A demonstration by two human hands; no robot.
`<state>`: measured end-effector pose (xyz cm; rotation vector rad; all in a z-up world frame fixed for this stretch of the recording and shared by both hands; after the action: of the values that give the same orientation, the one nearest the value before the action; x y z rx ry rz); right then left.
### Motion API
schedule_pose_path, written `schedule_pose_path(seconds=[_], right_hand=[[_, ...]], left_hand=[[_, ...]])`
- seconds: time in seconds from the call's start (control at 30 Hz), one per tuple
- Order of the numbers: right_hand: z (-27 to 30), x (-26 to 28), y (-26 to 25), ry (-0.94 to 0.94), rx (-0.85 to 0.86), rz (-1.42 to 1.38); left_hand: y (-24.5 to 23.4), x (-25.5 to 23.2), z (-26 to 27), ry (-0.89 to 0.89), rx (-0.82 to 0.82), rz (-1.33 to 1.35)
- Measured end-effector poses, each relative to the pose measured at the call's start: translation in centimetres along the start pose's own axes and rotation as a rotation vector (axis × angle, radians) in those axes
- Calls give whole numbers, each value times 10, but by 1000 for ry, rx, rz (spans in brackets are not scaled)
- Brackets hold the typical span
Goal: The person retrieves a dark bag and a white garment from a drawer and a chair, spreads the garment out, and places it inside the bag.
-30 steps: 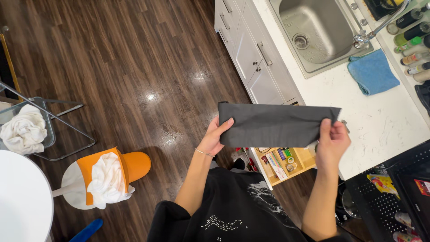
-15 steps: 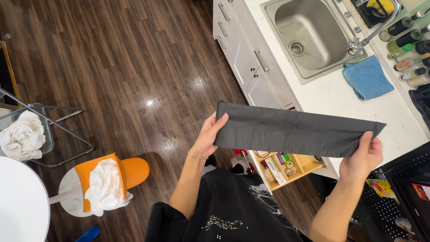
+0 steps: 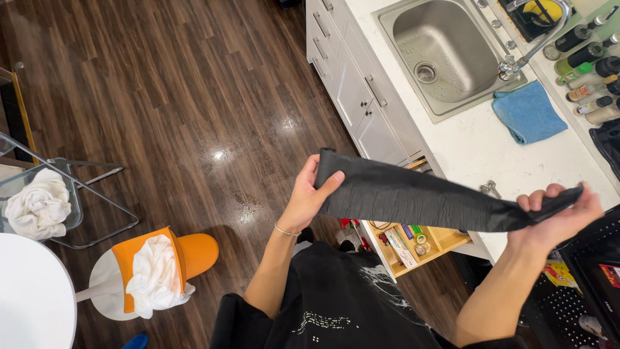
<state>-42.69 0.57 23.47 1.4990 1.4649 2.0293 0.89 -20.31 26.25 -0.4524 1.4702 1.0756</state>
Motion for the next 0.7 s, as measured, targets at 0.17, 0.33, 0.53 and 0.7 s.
schedule_pose_path(seconds=[0.17, 0.33, 0.53, 0.7], right_hand=[[61, -28, 133, -225, 233, 1065], [112, -109, 186, 85, 715, 1080], [109, -147, 154, 424, 514, 998], [91, -123, 147, 272, 500, 995]], left_hand=[[20, -4, 1, 139, 3, -211], [53, 8, -1, 126, 51, -400], [60, -5, 3, 147, 135, -342], [59, -3, 4, -51, 206, -91]])
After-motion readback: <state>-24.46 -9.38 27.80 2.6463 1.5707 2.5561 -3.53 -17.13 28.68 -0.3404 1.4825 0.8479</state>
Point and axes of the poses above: each hand's wrist, its own z-axis away from the middle knuckle, its own y-axis out of the palm, x = y × z, the point moved 5 cm from there along -z, towards the middle knuckle, and after that the axes turned 10 degrees about -z, right-handed, at the moved point
